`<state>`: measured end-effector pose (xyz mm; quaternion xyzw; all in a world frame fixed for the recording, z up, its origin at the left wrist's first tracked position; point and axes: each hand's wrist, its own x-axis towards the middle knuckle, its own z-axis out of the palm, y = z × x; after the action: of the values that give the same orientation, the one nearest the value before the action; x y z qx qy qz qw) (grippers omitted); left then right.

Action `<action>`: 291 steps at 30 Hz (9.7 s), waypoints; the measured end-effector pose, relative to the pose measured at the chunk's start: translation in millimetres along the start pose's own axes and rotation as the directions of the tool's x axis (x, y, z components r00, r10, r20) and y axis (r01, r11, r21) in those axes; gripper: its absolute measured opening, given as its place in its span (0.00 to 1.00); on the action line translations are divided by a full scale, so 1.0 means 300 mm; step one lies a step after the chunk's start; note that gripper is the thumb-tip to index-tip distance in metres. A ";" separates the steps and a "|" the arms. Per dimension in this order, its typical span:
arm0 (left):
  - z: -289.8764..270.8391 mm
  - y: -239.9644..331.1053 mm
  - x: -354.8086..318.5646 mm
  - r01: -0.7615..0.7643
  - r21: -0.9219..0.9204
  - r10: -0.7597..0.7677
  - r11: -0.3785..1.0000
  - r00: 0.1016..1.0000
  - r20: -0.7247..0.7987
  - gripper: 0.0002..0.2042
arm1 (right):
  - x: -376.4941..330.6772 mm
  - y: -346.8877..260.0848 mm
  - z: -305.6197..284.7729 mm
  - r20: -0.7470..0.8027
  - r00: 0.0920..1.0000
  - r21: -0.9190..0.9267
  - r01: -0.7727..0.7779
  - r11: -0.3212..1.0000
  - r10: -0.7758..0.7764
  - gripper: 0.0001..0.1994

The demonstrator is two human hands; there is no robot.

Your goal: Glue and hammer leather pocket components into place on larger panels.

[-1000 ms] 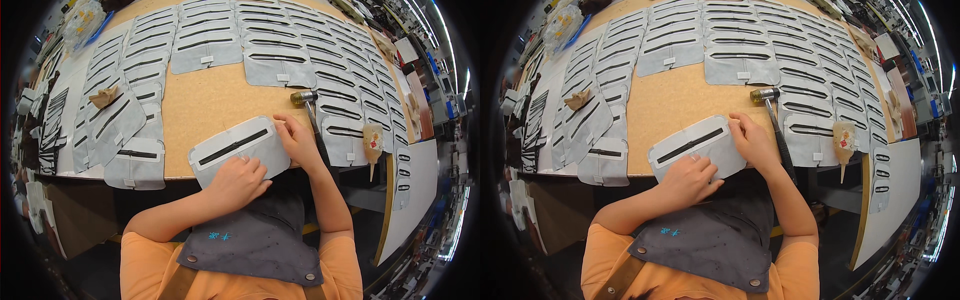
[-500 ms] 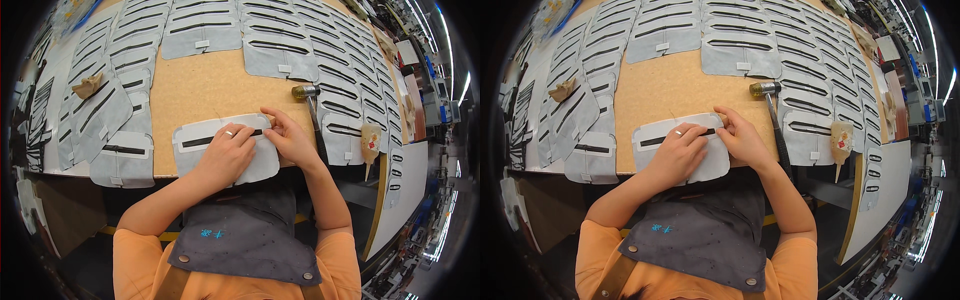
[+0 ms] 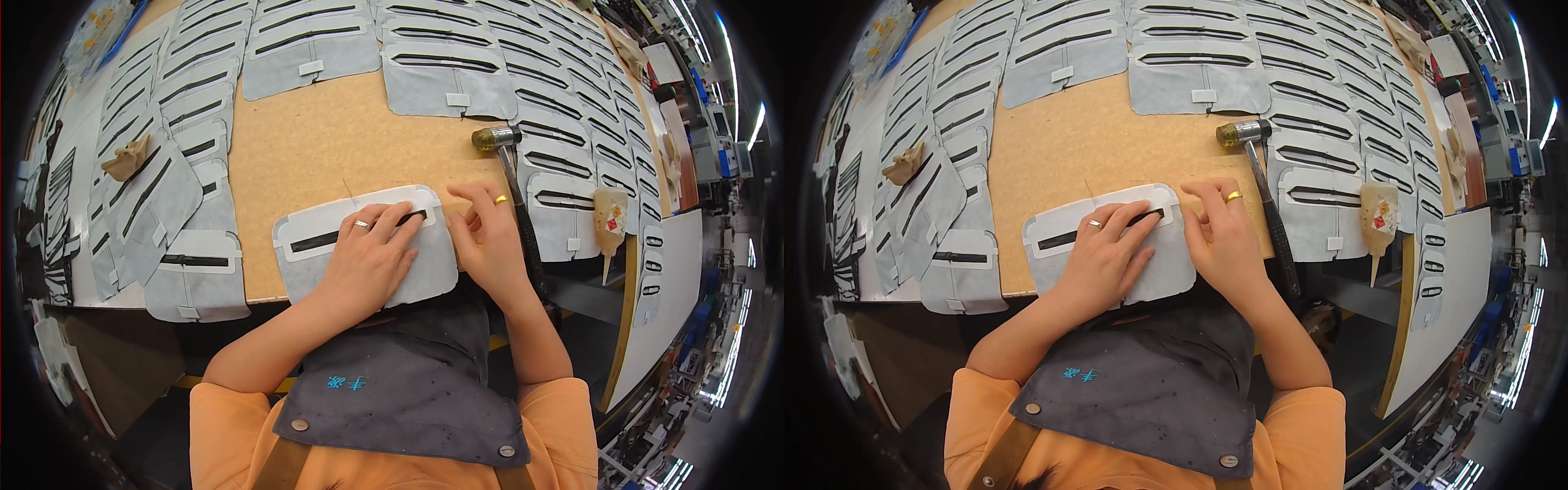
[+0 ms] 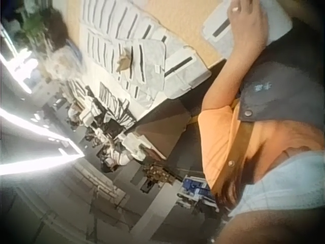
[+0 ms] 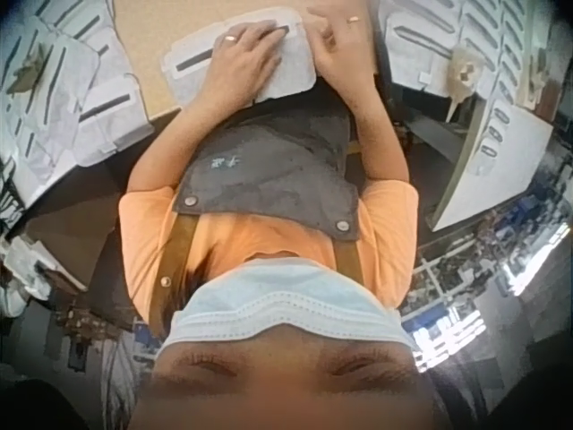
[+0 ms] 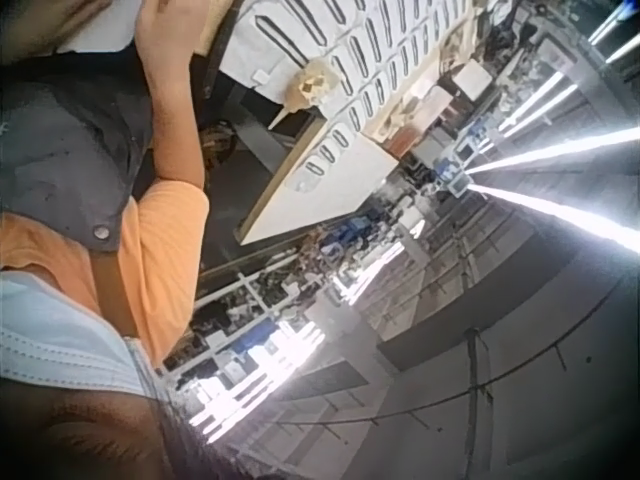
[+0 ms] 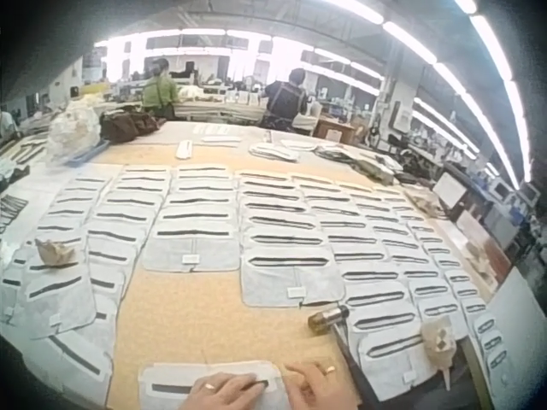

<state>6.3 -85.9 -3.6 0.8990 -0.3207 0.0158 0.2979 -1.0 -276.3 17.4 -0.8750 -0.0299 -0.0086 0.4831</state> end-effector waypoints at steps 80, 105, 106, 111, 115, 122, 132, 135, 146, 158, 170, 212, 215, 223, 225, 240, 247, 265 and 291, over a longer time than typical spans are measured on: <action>-0.011 -0.028 -0.135 -0.117 0.091 0.131 0.989 0.979 -0.156 0.20 | 0.294 -0.091 0.121 0.520 0.847 -0.375 0.346 0.860 -0.114 0.11; -0.076 -0.084 -0.333 0.166 0.416 -0.063 0.894 0.966 -0.251 0.17 | 0.188 -0.169 0.356 0.498 0.813 -0.077 0.389 0.918 -0.302 0.04; -0.075 -0.085 -0.333 0.166 0.416 -0.062 0.894 0.966 -0.252 0.17 | 0.189 -0.168 0.356 0.501 0.805 -0.074 0.404 0.912 -0.316 0.05; -0.070 -0.081 -0.331 0.151 0.526 -0.026 0.837 0.971 -0.237 0.15 | 0.195 -0.155 0.377 0.482 0.791 -0.090 0.472 0.877 -0.376 0.07; -0.066 -0.059 -0.324 0.161 0.565 -0.018 0.809 0.968 -0.249 0.15 | 0.217 -0.168 0.369 0.519 0.767 -0.107 0.496 0.862 -0.377 0.09; -0.050 0.025 -0.285 0.172 0.400 -0.078 0.900 0.967 -0.241 0.19 | 0.279 -0.078 0.210 0.330 0.875 -0.081 0.400 0.913 -0.354 0.08; 0.057 0.045 -0.105 0.026 0.219 0.030 0.975 0.968 -0.249 0.18 | 0.338 -0.121 0.152 0.645 0.764 -0.375 0.291 0.880 0.022 0.09; 0.059 0.044 -0.101 0.030 0.215 0.029 0.976 0.963 -0.269 0.19 | 0.332 -0.109 0.156 0.628 0.767 -0.401 0.462 0.791 -0.130 0.08; -0.017 -0.019 -0.057 0.305 0.057 -0.292 0.951 0.941 -0.170 0.19 | 0.182 -0.106 -0.002 0.274 0.831 -0.227 0.545 0.807 -0.484 0.09; 0.033 -0.062 0.048 0.148 -0.016 -0.147 0.989 0.963 -0.225 0.12 | 0.146 0.043 0.010 0.256 0.903 -0.235 0.404 0.884 -0.344 0.12; 0.008 -0.077 0.041 0.011 0.277 0.044 0.961 0.981 -0.191 0.18 | 0.158 0.019 0.018 0.211 0.826 -0.270 0.563 0.781 -0.523 0.13; -0.077 -0.107 -0.131 0.171 -0.028 -0.172 0.985 0.948 -0.267 0.12 | 0.173 -0.065 0.125 0.517 0.729 -0.194 0.611 0.768 -0.449 0.09; -0.081 -0.107 -0.129 0.160 0.012 -0.151 0.987 0.953 -0.261 0.13 | 0.165 -0.068 0.130 0.531 0.694 -0.262 0.680 0.684 -0.486 0.08; -0.074 -0.110 -0.132 0.114 0.080 -0.089 0.990 0.961 -0.263 0.15 | 0.121 -0.084 0.144 0.549 0.601 -0.446 0.798 0.405 -0.580 0.10; -0.069 -0.116 -0.135 0.114 0.101 -0.084 0.988 0.961 -0.262 0.16 | 0.150 -0.051 0.128 0.447 0.723 -0.234 0.662 0.712 -0.526 0.12; -0.073 -0.101 -0.139 0.094 0.229 -0.041 0.969 0.973 -0.226 0.16 | 0.125 -0.047 0.077 0.401 0.738 -0.467 0.674 0.572 -0.542 0.16; -0.101 -0.098 -0.184 0.247 0.009 -0.234 0.969 0.929 -0.286 0.14 | 0.086 -0.073 0.196 0.337 0.788 -0.184 0.592 0.784 -0.516 0.15; -0.126 -0.099 -0.337 0.249 0.170 -0.187 0.953 0.930 -0.315 0.14 | 0.063 -0.138 0.241 0.568 0.517 -0.369 0.856 0.363 -0.640 0.19; -0.161 -0.183 -0.084 0.168 0.082 -0.149 0.982 0.968 -0.201 0.15 | 0.035 -0.020 0.126 0.308 0.794 -0.324 0.606 0.727 -0.525 0.11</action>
<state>26.3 -11.5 1.6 0.9295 -0.2159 0.0954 0.2836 8.5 -240.7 2.9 -0.9005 -0.3408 -0.0763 0.2591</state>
